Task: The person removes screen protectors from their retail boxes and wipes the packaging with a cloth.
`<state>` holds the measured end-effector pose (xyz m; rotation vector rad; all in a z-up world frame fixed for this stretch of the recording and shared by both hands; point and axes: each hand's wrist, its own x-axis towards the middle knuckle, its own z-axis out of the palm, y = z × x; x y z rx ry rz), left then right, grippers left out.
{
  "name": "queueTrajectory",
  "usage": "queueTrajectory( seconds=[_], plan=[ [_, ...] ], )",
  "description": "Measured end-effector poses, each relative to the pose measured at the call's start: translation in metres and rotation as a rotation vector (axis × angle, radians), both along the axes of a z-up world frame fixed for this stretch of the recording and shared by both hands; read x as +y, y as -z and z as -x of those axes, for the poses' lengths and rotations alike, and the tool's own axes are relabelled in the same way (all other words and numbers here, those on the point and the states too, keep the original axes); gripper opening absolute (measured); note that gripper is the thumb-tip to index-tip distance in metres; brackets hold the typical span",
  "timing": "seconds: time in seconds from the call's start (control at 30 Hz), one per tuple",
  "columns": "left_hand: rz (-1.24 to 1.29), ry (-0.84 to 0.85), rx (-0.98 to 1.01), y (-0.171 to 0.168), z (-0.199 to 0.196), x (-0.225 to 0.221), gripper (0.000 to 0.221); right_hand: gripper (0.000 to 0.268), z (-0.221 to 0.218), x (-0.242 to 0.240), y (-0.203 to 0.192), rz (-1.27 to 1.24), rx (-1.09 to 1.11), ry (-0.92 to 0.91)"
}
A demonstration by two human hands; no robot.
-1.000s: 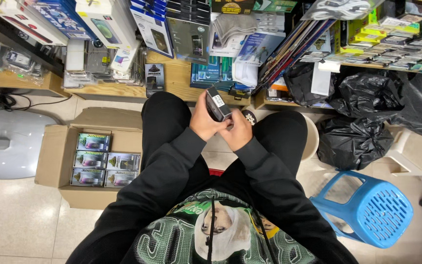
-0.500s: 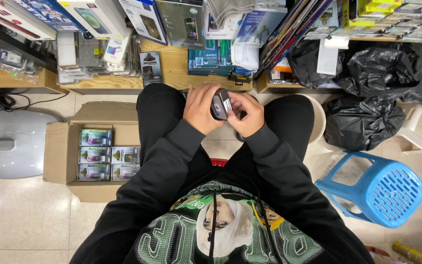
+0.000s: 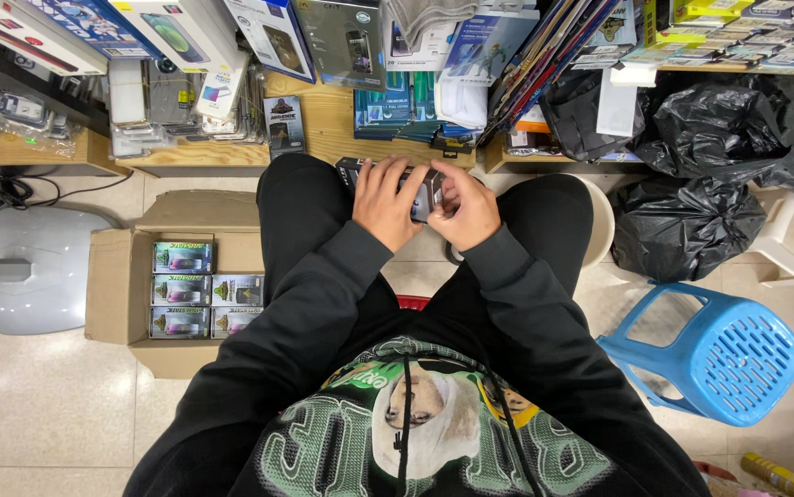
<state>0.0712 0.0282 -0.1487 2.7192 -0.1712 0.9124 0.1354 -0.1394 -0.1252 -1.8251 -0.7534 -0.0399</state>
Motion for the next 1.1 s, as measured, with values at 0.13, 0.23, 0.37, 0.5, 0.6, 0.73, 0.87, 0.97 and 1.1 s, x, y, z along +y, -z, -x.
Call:
queueTrajectory(
  seconds=[0.13,0.23,0.37,0.5,0.6,0.73,0.87,0.97,1.1],
  plan=[
    [-0.006,0.004,0.021,0.003,0.001,-0.004,0.107,0.074,0.0,-0.006,-0.002,0.117,-0.056,0.026],
    [0.015,0.05,0.082,0.006,0.006,0.0,0.11,0.079,-0.006,-0.012,0.011,0.11,-0.034,0.023],
    [0.195,0.171,0.261,0.006,0.005,-0.001,0.108,0.08,-0.015,-0.011,0.01,-0.116,0.274,-0.015],
    [0.469,0.194,0.316,-0.002,0.009,-0.004,0.111,0.06,-0.028,-0.009,0.036,-0.174,0.39,0.054],
    [0.583,0.198,0.338,-0.002,0.013,-0.006,0.119,0.053,-0.022,-0.005,0.033,-0.197,0.374,0.098],
    [0.566,0.208,0.276,0.025,0.008,0.001,0.103,0.056,-0.019,-0.009,0.011,-0.151,0.07,0.084],
    [0.547,0.183,0.263,0.036,0.006,0.004,0.089,0.053,-0.007,-0.005,-0.015,-0.158,-0.059,-0.005],
    [0.527,0.15,0.244,0.039,0.003,0.009,0.085,0.052,-0.005,-0.005,-0.024,-0.119,-0.149,-0.069],
    [0.545,0.079,0.249,0.034,0.003,0.015,0.091,0.039,-0.003,-0.004,-0.027,-0.127,-0.283,-0.013]
  ],
)
